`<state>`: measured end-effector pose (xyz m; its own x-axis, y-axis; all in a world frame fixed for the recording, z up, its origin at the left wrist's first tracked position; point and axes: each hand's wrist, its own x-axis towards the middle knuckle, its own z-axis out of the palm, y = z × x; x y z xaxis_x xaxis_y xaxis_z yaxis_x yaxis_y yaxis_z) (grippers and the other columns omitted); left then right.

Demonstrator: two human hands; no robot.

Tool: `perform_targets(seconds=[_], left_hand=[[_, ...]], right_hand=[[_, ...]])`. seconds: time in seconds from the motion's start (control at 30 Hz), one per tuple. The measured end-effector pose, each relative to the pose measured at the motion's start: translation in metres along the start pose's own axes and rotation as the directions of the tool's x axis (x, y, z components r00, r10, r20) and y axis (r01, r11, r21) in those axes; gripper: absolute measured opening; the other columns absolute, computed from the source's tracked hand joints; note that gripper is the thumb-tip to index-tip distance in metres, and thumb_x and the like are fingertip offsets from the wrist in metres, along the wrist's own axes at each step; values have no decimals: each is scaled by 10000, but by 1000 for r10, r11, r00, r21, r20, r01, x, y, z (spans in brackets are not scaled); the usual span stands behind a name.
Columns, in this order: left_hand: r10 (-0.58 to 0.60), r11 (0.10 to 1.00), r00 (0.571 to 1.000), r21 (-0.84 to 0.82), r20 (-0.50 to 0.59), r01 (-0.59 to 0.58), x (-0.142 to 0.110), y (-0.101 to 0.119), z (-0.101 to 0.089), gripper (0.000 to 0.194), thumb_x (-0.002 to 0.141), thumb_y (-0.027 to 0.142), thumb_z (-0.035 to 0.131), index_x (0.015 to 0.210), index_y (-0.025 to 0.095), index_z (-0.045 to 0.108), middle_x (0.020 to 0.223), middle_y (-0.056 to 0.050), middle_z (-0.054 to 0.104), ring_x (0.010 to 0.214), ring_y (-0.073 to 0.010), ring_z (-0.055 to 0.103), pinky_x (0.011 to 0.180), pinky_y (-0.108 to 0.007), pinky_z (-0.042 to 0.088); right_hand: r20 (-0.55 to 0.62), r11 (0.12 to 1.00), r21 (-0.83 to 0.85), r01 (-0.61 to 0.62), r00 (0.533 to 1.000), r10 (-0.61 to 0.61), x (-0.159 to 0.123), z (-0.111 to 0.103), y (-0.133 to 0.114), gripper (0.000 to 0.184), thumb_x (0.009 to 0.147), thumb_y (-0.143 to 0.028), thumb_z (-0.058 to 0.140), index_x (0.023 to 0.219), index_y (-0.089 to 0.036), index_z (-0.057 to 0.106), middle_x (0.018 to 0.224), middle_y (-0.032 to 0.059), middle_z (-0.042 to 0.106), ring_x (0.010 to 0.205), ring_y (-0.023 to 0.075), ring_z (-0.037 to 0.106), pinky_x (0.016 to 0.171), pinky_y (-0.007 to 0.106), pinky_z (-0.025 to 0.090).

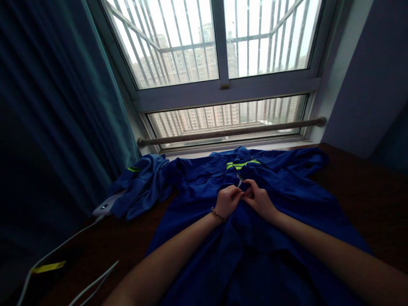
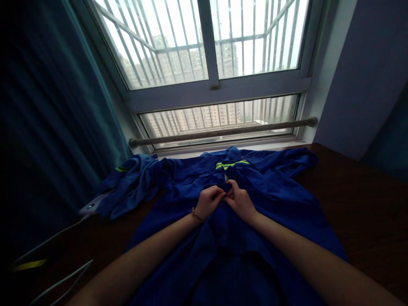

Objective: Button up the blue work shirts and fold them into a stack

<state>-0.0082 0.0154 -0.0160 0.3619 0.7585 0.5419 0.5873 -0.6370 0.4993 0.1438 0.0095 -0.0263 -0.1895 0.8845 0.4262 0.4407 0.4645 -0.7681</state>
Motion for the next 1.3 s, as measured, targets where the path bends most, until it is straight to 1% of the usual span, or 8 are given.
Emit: perform_targets(seconds=[0.07, 0.2, 0.37, 0.47, 0.7, 0.9, 1.13, 1.3], left_hand=[[32, 999, 999, 26, 16, -32, -1, 2, -1, 191, 811, 291, 489, 697, 163, 572, 660, -19, 550, 619, -115, 502, 582, -221, 361], [108, 984, 994, 143, 27, -111, -2, 3, -3, 234, 833, 301, 458, 682, 164, 574, 673, -34, 558, 654, -125, 508, 611, -233, 369], [350, 865, 922, 319, 167, -387, -6, 1, -6, 277, 870, 257, 366, 729, 155, 581, 684, -55, 549, 669, -145, 478, 635, -262, 370], [391, 857, 904, 289, 173, -426, -6, 1, -7, 263, 868, 245, 365, 746, 147, 576, 685, -54, 544, 673, -146, 478, 634, -261, 380], [-29, 977, 993, -208, 112, 52, 8, 0, -12, 161, 820, 217, 436, 878, 128, 557, 810, -41, 586, 677, -113, 520, 627, -221, 401], [-72, 825, 814, -424, 576, 373, 19, -12, -20, 193, 760, 285, 488, 712, 116, 569, 663, 1, 556, 626, -107, 477, 587, -211, 381], [-152, 843, 823, -363, 547, 397, 30, -21, -37, 430, 686, 517, 548, 531, 133, 434, 505, 58, 348, 485, -54, 296, 463, -191, 230], [-422, 806, 856, -308, 300, 505, 36, -66, -73, 457, 679, 551, 532, 514, 155, 376, 473, 65, 319, 433, -52, 290, 441, -195, 214]], right_hand=[[44, 999, -44, 29, 999, -27, 0, -1, 3, 444, 721, -206, 564, 1147, -201, 438, 667, -26, 590, 591, 129, 567, 575, 224, 419], [131, 968, -193, 158, 982, -135, 0, -4, 4, 105, 774, -226, 500, 813, -184, 588, 701, 14, 600, 652, 135, 562, 608, 229, 386], [171, 907, -355, 225, 970, -174, -3, -3, 4, 150, 756, -205, 502, 610, -172, 492, 613, 0, 545, 590, 118, 514, 551, 217, 313], [178, 889, -395, 230, 969, -171, -4, -2, 4, 175, 769, -210, 492, 599, -169, 476, 614, 5, 548, 597, 116, 517, 559, 219, 300], [115, 838, -475, 270, 963, -245, -7, -3, -1, 264, 848, -258, 397, 618, -167, 487, 620, 12, 543, 597, 105, 511, 574, 225, 282], [52, 800, -533, 274, 955, -292, -7, -6, -5, 299, 857, -264, 381, 586, -165, 460, 594, 8, 520, 570, 92, 484, 565, 229, 260], [25, 869, -393, 300, 948, -316, -8, -5, -9, 339, 870, -300, 370, 569, -162, 442, 568, -4, 480, 545, 80, 446, 563, 222, 266], [-286, 979, -194, 68, 950, -123, 2, -12, 0, 408, 852, -359, 392, 498, -167, 323, 463, -49, 315, 442, 58, 313, 491, 219, 223]])
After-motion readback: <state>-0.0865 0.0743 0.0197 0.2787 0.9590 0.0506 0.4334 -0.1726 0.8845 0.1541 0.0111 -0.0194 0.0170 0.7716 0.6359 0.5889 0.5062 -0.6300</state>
